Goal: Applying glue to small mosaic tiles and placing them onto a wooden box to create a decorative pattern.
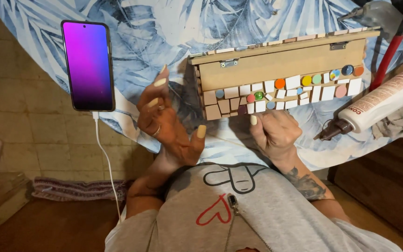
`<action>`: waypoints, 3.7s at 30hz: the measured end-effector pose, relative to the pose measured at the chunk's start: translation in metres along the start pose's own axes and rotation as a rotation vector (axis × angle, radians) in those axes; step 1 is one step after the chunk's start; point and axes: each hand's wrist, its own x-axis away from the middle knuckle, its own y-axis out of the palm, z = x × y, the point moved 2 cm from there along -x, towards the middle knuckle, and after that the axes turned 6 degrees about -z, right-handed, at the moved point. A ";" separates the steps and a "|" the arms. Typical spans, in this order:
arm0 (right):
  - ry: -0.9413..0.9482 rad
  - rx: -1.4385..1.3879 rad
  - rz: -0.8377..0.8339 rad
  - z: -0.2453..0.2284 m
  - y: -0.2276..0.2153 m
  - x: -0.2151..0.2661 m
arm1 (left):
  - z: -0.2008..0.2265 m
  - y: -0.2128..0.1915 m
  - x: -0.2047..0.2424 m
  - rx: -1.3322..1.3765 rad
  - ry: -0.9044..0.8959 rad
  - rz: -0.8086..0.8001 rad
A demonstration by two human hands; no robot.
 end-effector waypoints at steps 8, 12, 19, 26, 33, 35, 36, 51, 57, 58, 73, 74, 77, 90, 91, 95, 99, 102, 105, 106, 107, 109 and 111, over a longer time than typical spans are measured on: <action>0.013 0.017 0.016 -0.001 0.001 0.000 | 0.001 0.002 0.000 0.127 -0.048 0.011; 0.018 0.004 0.017 -0.002 0.001 -0.001 | -0.004 -0.004 0.011 0.137 -0.118 -0.055; 0.024 0.008 0.028 -0.003 0.000 -0.002 | -0.003 -0.002 0.009 0.201 -0.121 -0.059; 0.016 -0.005 0.038 -0.004 0.001 -0.003 | -0.003 -0.003 0.013 0.196 -0.151 -0.061; 0.023 0.005 0.033 -0.004 0.001 -0.003 | -0.003 -0.003 0.012 0.200 -0.145 -0.061; 0.029 0.009 0.026 -0.004 0.001 -0.003 | -0.004 -0.003 0.012 0.217 -0.126 -0.061; 0.026 0.005 0.041 -0.003 0.002 -0.002 | -0.005 -0.004 0.015 0.222 -0.129 -0.058; -0.009 -0.040 0.024 -0.007 -0.003 -0.006 | 0.000 -0.004 0.008 0.189 -0.139 -0.072; -0.176 -0.235 -0.173 -0.014 -0.028 -0.001 | 0.001 -0.005 0.007 0.152 -0.138 -0.041; -0.204 -0.298 -0.265 -0.015 -0.034 0.004 | 0.001 -0.005 0.008 0.131 -0.138 -0.023; -0.288 -0.002 -0.341 0.042 -0.091 -0.054 | -0.007 -0.007 0.009 0.045 -0.027 0.000; -0.291 -0.005 -0.339 0.040 -0.092 -0.063 | -0.004 -0.007 0.007 0.041 -0.025 0.000; -0.339 0.045 -0.414 0.033 -0.091 -0.084 | -0.001 -0.006 0.007 0.024 -0.051 0.002; -0.452 0.113 -0.540 0.024 -0.083 -0.105 | -0.004 -0.006 0.007 0.023 -0.050 0.017; -0.454 0.156 -0.547 0.024 -0.082 -0.104 | -0.004 -0.006 0.007 0.041 -0.053 0.023; -0.469 0.149 -0.530 0.026 -0.079 -0.105 | -0.004 -0.008 0.008 0.032 -0.065 0.015; -0.472 0.150 -0.525 0.026 -0.078 -0.106 | -0.005 -0.008 0.008 0.036 -0.062 0.015; -0.463 0.166 -0.536 0.027 -0.077 -0.105 | -0.005 -0.008 0.008 0.035 -0.067 0.019; -0.460 0.157 -0.548 0.029 -0.077 -0.105 | -0.004 -0.008 0.007 0.040 -0.069 0.019; -0.460 0.141 -0.552 0.029 -0.076 -0.105 | -0.003 -0.008 0.006 0.038 -0.072 0.017; -0.461 0.141 -0.552 0.029 -0.077 -0.105 | -0.004 -0.008 0.007 0.038 -0.072 0.018; -0.443 0.187 -0.565 0.028 -0.078 -0.105 | -0.005 -0.009 0.007 0.051 -0.065 0.019; -0.440 0.197 -0.565 0.026 -0.078 -0.107 | -0.006 -0.009 0.008 0.046 -0.059 0.028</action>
